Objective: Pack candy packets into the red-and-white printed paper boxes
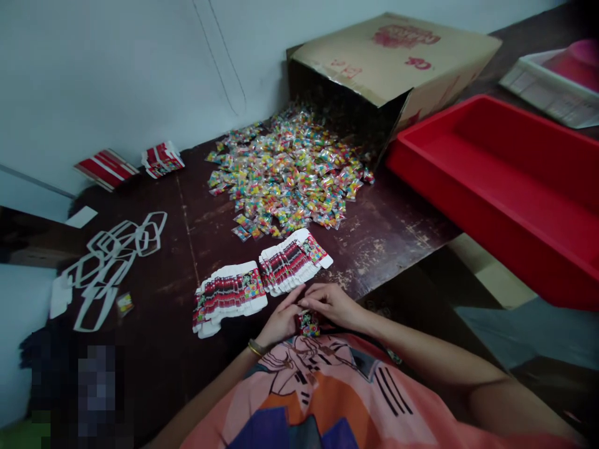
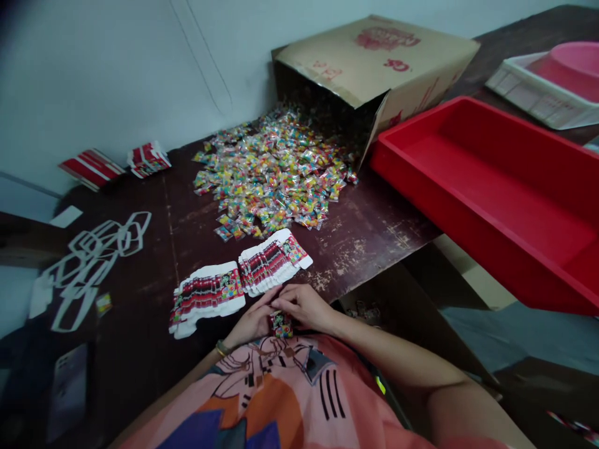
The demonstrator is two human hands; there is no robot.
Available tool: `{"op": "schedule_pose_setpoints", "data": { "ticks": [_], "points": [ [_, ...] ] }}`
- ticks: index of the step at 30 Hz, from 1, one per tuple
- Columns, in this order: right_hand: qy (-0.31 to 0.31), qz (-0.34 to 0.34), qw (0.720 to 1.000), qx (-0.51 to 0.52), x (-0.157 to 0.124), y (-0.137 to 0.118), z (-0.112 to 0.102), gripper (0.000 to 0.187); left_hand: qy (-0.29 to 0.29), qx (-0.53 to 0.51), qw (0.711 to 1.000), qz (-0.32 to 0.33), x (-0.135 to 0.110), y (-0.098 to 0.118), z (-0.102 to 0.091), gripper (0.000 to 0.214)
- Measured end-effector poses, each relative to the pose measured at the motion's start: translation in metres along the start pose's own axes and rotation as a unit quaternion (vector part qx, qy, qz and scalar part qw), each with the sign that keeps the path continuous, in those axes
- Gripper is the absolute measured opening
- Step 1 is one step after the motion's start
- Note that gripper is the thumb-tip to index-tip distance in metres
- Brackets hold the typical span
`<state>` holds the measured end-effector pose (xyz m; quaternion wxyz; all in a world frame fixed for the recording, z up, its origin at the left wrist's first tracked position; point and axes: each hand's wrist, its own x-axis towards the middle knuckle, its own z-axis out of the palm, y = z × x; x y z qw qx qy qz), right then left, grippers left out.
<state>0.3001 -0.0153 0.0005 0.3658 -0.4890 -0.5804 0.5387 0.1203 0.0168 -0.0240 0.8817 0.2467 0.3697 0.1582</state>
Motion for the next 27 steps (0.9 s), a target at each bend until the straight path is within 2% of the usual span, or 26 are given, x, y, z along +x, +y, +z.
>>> {"op": "schedule_pose_setpoints", "data": {
  "ticks": [2,4,7,9,11,13,16,19,21,22,23,24,26,27],
  "points": [
    [0.000,0.047,0.998,0.039,0.003,0.010,0.001,0.030,-0.023,0.001,1.000,-0.019,-0.003,-0.001,-0.005,0.076],
    [-0.008,0.095,0.993,0.071,0.008,0.022,0.001,0.034,-0.021,0.048,0.998,-0.016,-0.003,-0.004,-0.010,0.079],
    [-0.028,0.148,0.981,0.119,0.016,0.035,-0.003,0.042,0.011,0.140,0.989,0.040,0.001,-0.011,-0.016,0.079],
    [-0.039,0.144,0.980,0.130,0.018,0.038,-0.006,0.043,0.022,0.166,0.984,0.062,0.003,-0.014,-0.018,0.080],
    [-0.047,0.071,0.992,0.092,0.015,0.035,-0.008,0.038,0.024,0.169,0.984,0.054,0.004,-0.014,-0.018,0.083],
    [-0.069,-0.047,0.997,0.003,0.008,0.027,-0.011,0.032,0.029,0.166,0.985,0.037,0.003,-0.013,-0.017,0.085],
    [-0.129,-0.181,0.960,-0.169,0.004,0.013,-0.018,0.028,0.038,0.192,0.979,0.053,0.002,-0.008,-0.013,0.083],
    [-0.172,-0.248,0.917,-0.259,0.022,0.006,-0.041,0.025,0.031,0.284,0.954,0.095,0.003,0.006,-0.007,0.074],
    [-0.102,-0.242,0.915,-0.306,0.045,0.012,-0.069,0.026,0.021,0.378,0.922,0.087,0.001,0.022,-0.004,0.067],
    [-0.026,-0.215,0.914,-0.342,0.056,0.018,-0.085,0.028,0.012,0.428,0.901,0.071,-0.002,0.032,-0.003,0.064],
    [0.068,-0.172,0.903,-0.388,0.065,0.027,-0.101,0.029,-0.003,0.473,0.879,0.051,-0.005,0.042,-0.004,0.061],
    [0.130,-0.128,0.883,-0.433,0.071,0.036,-0.114,0.032,-0.024,0.513,0.858,0.030,-0.009,0.053,-0.005,0.058],
    [0.173,-0.078,0.849,-0.493,0.071,0.058,-0.129,0.036,-0.057,0.568,0.821,-0.008,-0.018,0.071,-0.010,0.042],
    [0.177,-0.068,0.841,-0.507,0.065,0.068,-0.129,0.037,-0.057,0.579,0.814,-0.015,-0.021,0.077,-0.012,0.031]
  ]
}}
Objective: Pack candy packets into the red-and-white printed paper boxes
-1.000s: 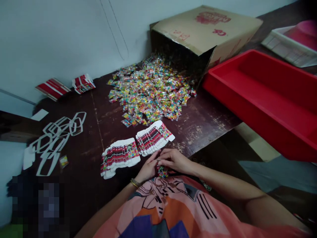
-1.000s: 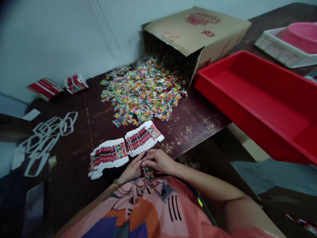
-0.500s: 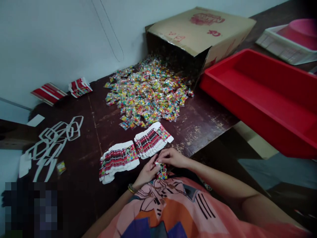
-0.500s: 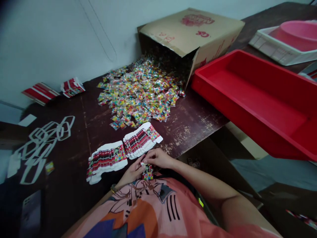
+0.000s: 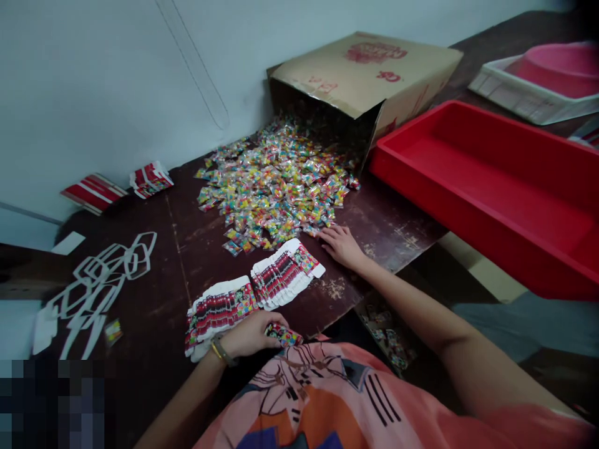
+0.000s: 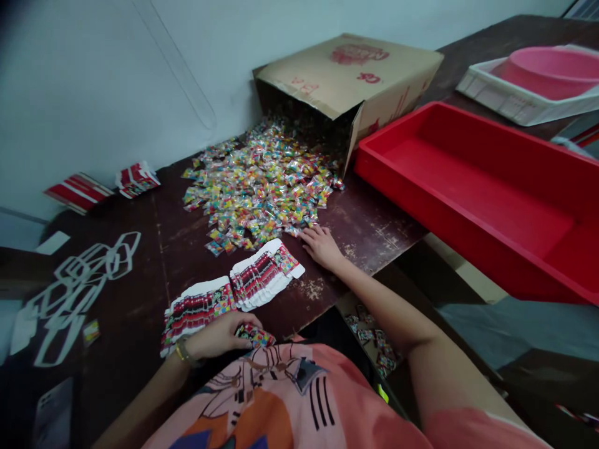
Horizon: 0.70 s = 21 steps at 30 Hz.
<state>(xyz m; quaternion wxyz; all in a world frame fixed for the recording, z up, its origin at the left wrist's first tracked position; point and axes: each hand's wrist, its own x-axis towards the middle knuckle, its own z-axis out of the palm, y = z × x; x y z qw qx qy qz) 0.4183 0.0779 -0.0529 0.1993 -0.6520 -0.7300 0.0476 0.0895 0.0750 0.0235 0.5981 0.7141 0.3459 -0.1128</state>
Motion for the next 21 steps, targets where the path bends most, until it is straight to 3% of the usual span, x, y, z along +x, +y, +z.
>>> {"op": "schedule_pose_setpoints", "data": {
  "ticks": [2,4,6,9,11,14,18,21],
  "points": [
    [0.007,0.015,1.000,-0.005,-0.029,-0.002,0.009,0.037,0.039,-0.044,0.998,-0.017,-0.004,-0.001,-0.007,0.020],
    [0.023,0.045,0.999,0.007,-0.065,-0.016,0.013,0.039,0.118,-0.170,0.978,-0.033,-0.002,-0.001,-0.006,0.026],
    [0.023,0.067,0.997,0.026,-0.099,-0.035,0.011,0.047,0.172,-0.322,0.930,-0.040,0.008,0.001,0.001,0.034],
    [-0.014,0.042,0.997,0.065,-0.137,-0.054,0.002,0.064,0.201,-0.483,0.852,-0.010,0.029,0.004,0.018,0.030],
    [-0.045,0.009,0.992,0.115,-0.150,-0.060,-0.005,0.051,0.212,-0.519,0.828,0.022,0.041,0.007,0.030,0.025],
    [-0.092,-0.004,0.965,0.244,-0.152,-0.066,-0.018,0.023,0.210,-0.487,0.847,0.041,0.051,0.010,0.044,0.032],
    [-0.096,0.084,0.893,0.431,-0.121,-0.084,-0.035,0.021,0.170,-0.407,0.897,0.021,0.053,0.013,0.057,0.052],
    [-0.051,0.111,0.882,0.455,-0.084,-0.093,-0.042,0.020,0.107,-0.362,0.926,0.025,0.051,0.016,0.063,0.053]
  ]
}}
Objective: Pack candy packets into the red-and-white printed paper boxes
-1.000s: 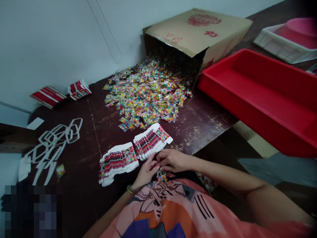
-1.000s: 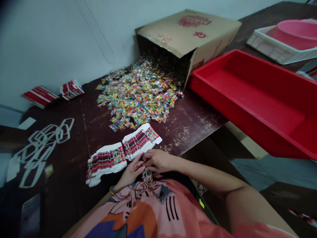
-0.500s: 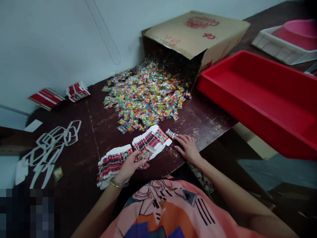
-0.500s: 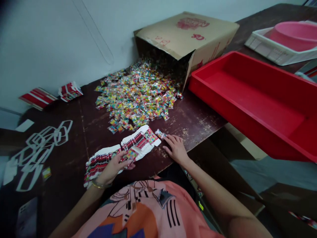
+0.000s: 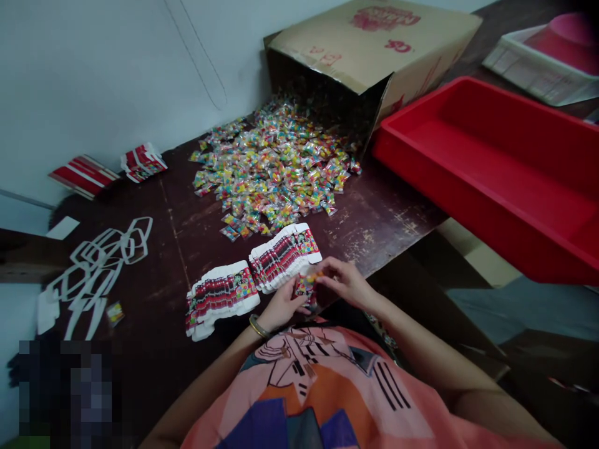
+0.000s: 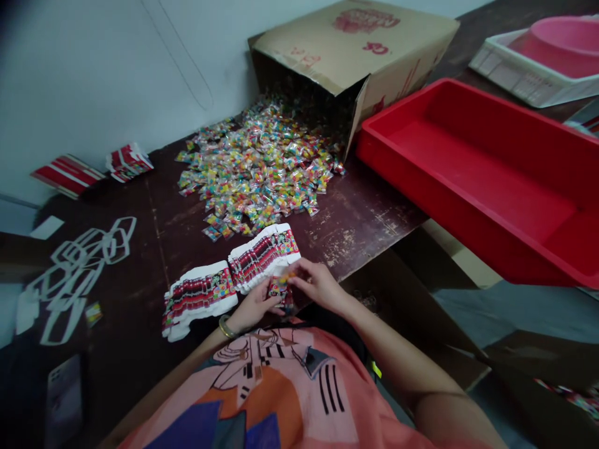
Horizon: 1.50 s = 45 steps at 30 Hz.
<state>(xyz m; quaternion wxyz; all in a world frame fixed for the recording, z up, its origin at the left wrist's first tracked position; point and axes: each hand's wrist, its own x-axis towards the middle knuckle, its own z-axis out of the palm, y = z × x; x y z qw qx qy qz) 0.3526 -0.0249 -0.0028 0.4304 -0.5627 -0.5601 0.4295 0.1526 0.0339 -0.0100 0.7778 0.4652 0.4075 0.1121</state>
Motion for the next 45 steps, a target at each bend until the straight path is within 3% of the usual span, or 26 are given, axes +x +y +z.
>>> {"op": "schedule_pose_setpoints", "data": {
  "ticks": [3,6,9,12,15,17,18,21,23,25,27,30,32,34,36,39,42,45],
  "points": [
    [0.016,-0.055,0.997,-0.046,0.030,-0.009,-0.004,0.015,-0.024,0.014,1.000,-0.003,-0.003,0.001,0.002,0.057],
    [-0.071,-0.108,0.987,-0.096,0.044,-0.011,-0.009,0.018,-0.013,0.003,1.000,0.000,-0.004,0.003,-0.001,0.064],
    [-0.142,-0.136,0.965,-0.173,0.044,-0.015,-0.008,0.023,0.011,0.020,1.000,0.004,-0.003,0.002,-0.003,0.068],
    [-0.152,-0.134,0.951,-0.234,0.039,-0.021,-0.004,0.027,0.027,0.064,0.997,0.013,-0.002,-0.001,-0.003,0.062],
    [-0.175,-0.131,0.952,-0.215,0.032,-0.021,0.003,0.038,0.027,0.109,0.993,0.038,-0.002,-0.001,-0.002,0.056],
    [-0.127,-0.126,0.969,-0.169,0.027,-0.016,0.010,0.041,0.033,0.113,0.992,0.048,-0.002,0.001,-0.001,0.058],
    [-0.072,-0.115,0.982,-0.135,0.024,-0.012,0.013,0.038,0.039,0.098,0.993,0.047,-0.001,0.003,-0.001,0.059],
    [0.092,-0.005,0.994,0.054,0.019,0.000,0.023,0.026,0.054,0.004,0.998,0.023,0.000,0.006,-0.003,0.055],
    [0.080,0.111,0.963,0.232,0.018,0.005,0.028,0.023,0.067,-0.048,0.997,0.010,0.002,0.005,-0.005,0.057],
    [0.013,0.195,0.905,0.378,0.017,0.005,0.031,0.028,0.075,-0.066,0.995,0.008,0.003,0.005,-0.006,0.057],
    [-0.029,0.231,0.861,0.453,0.018,0.001,0.030,0.031,0.073,-0.071,0.995,0.013,0.004,0.006,-0.007,0.052],
    [-0.053,0.237,0.839,0.487,0.020,-0.006,0.023,0.034,0.051,-0.110,0.993,0.001,0.004,0.011,-0.005,0.051],
    [-0.065,0.235,0.843,0.480,0.021,-0.007,0.019,0.038,0.041,-0.124,0.991,-0.007,0.002,0.015,-0.005,0.050],
    [-0.088,0.228,0.864,0.440,0.022,-0.005,0.018,0.042,0.033,-0.092,0.995,0.000,0.001,0.018,-0.005,0.047],
    [-0.108,0.199,0.907,0.356,0.023,-0.004,0.020,0.039,0.029,-0.018,0.999,0.025,-0.001,0.020,-0.007,0.041],
    [-0.092,0.063,0.981,0.159,0.024,-0.010,0.021,0.027,0.027,0.061,0.996,0.055,-0.001,0.021,-0.008,0.032],
    [-0.095,-0.067,0.993,0.025,0.024,-0.021,0.016,0.026,0.034,0.013,0.998,0.044,0.002,0.021,-0.007,0.032],
    [-0.078,-0.063,0.995,0.030,0.025,-0.026,0.008,0.029,0.031,-0.031,0.998,0.042,0.005,0.021,-0.005,0.034]
  ]
}}
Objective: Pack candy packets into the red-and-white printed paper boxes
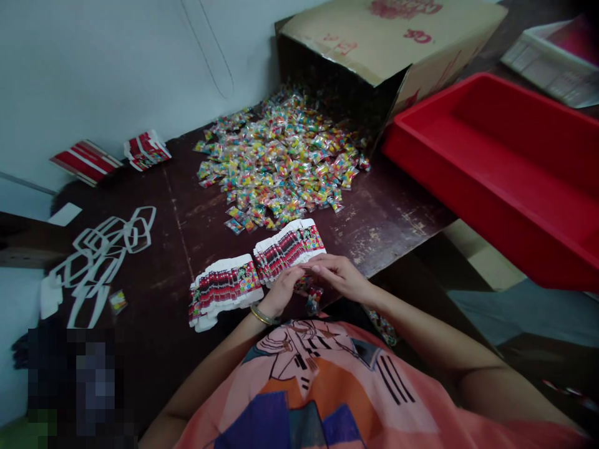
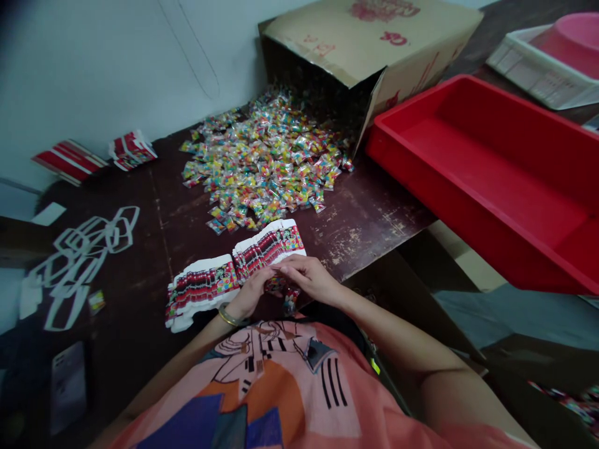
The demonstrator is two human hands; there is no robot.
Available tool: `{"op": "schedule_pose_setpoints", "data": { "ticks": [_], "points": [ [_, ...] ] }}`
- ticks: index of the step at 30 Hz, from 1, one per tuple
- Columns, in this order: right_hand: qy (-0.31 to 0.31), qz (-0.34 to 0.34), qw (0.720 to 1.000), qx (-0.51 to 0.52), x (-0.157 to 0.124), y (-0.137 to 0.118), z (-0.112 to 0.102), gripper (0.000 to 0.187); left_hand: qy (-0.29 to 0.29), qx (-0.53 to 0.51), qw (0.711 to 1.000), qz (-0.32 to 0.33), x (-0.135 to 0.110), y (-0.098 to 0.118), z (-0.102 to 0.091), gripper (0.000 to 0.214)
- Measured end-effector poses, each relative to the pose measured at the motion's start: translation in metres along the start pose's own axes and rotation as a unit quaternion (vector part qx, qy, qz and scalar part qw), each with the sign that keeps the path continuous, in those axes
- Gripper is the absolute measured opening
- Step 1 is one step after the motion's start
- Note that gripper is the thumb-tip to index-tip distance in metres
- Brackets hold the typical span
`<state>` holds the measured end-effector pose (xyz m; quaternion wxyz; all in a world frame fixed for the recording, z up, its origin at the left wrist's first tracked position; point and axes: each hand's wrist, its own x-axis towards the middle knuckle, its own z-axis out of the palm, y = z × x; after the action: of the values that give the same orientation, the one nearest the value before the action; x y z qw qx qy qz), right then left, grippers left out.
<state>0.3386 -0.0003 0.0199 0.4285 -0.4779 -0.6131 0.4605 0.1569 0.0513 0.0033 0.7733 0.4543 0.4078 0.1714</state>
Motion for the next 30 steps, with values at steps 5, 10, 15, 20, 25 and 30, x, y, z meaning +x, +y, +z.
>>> {"op": "schedule_pose_setpoints", "data": {
  "ticks": [5,10,15,20,25,30],
  "points": [
    [0.032,0.037,0.999,0.019,-0.003,0.011,0.000,0.024,-0.048,-0.026,0.998,-0.034,-0.003,0.000,0.002,0.037],
    [0.036,-0.014,0.998,-0.051,-0.016,0.019,0.011,0.029,-0.057,-0.103,0.987,-0.110,-0.007,-0.006,0.008,0.045],
    [-0.010,0.049,0.994,-0.100,-0.043,0.018,-0.032,0.027,-0.101,-0.053,0.991,-0.068,-0.003,0.002,-0.001,0.049],
    [-0.075,0.000,0.959,-0.273,-0.057,0.026,-0.021,0.024,0.018,0.037,0.999,-0.014,0.010,0.020,-0.022,0.037],
    [0.038,-0.011,0.930,-0.365,-0.014,0.066,0.001,0.047,0.001,0.039,0.999,-0.022,0.013,0.016,-0.016,0.034],
    [-0.003,-0.070,0.943,-0.326,0.024,0.093,-0.043,0.029,-0.030,0.039,0.997,-0.066,0.013,0.006,-0.009,0.035]
  ]
}}
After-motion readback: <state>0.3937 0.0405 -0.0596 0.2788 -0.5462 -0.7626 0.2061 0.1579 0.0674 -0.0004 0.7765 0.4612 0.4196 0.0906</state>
